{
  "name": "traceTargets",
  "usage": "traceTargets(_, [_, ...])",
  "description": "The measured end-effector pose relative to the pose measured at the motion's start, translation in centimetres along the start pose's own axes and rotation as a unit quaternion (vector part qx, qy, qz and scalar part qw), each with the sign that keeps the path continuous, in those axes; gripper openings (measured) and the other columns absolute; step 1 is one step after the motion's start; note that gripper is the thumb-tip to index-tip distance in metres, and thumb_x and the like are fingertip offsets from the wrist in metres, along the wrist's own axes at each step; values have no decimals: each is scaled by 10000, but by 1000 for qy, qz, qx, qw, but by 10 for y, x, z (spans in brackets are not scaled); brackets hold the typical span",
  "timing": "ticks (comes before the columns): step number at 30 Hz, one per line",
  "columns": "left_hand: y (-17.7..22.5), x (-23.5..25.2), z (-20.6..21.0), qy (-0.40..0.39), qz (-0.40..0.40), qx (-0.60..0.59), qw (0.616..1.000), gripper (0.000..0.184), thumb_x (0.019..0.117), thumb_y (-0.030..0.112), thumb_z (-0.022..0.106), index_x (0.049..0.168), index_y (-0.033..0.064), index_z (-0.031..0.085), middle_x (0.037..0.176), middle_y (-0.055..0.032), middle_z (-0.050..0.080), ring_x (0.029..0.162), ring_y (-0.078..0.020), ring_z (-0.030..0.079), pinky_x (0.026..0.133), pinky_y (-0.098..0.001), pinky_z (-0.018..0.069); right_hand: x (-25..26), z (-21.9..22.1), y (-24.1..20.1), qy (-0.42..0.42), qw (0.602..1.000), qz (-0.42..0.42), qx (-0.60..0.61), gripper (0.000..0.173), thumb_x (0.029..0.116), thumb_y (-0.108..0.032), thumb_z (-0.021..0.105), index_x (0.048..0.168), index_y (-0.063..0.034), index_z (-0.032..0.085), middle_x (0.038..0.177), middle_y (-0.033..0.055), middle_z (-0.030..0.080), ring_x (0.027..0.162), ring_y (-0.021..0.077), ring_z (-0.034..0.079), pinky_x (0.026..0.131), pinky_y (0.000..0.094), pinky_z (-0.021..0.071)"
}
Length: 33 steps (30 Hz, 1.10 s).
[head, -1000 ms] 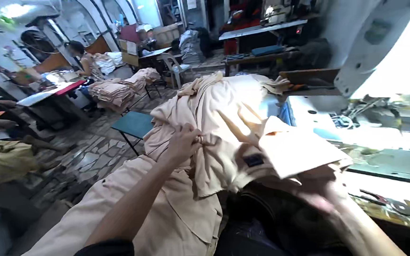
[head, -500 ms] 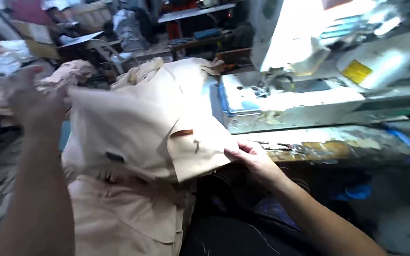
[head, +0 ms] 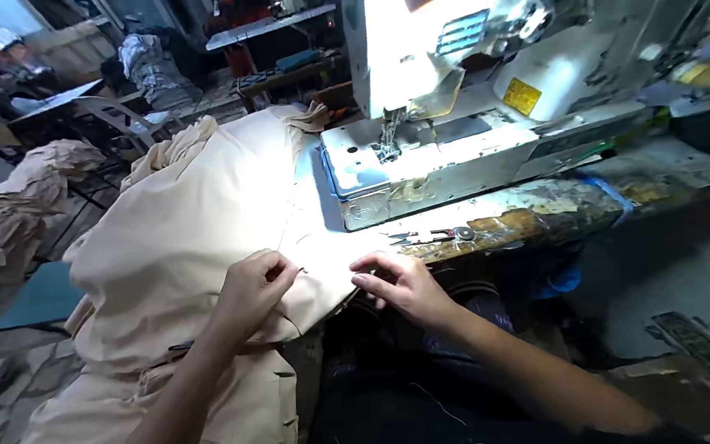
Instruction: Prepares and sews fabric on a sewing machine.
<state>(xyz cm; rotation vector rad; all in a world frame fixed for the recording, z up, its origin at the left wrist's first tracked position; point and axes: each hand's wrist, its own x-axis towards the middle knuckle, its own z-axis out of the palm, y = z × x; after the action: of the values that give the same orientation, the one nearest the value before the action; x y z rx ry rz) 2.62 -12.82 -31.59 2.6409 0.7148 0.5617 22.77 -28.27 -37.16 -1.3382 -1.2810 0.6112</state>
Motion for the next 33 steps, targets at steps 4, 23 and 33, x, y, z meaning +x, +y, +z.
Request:
traceTargets(4, [42, 11, 6, 32, 105, 29, 994, 201, 955, 294, 627, 886, 124, 710, 813, 41, 641, 670, -34, 597, 580, -219, 501, 25, 13, -4, -53, 966, 136, 215, 344, 1105, -258, 460, 1122, 13, 673, 882, 64, 724, 708, 113, 722, 669, 283, 627])
traceTargets(23, [6, 5, -5, -163, -227, 176, 944, 485, 1016, 419, 600, 1319, 41, 608, 1266, -205, 630, 1201, -404, 603, 937, -617, 490, 83, 41, 10, -96, 962, 214, 142, 367, 1093, -288, 509, 1330, -12, 552, 1006, 110, 710, 663, 186, 728, 611, 346, 645])
traceTargets(33, [76, -9, -20, -126, 263, -131, 948, 222, 990, 171, 650, 923, -28, 723, 754, -112, 680, 679, -191, 661, 642, -340, 542, 50, 8, -51, -70, 940, 103, 319, 311, 1019, 25, 437, 871, -91, 684, 746, -61, 716, 692, -5, 673, 685, 165, 571])
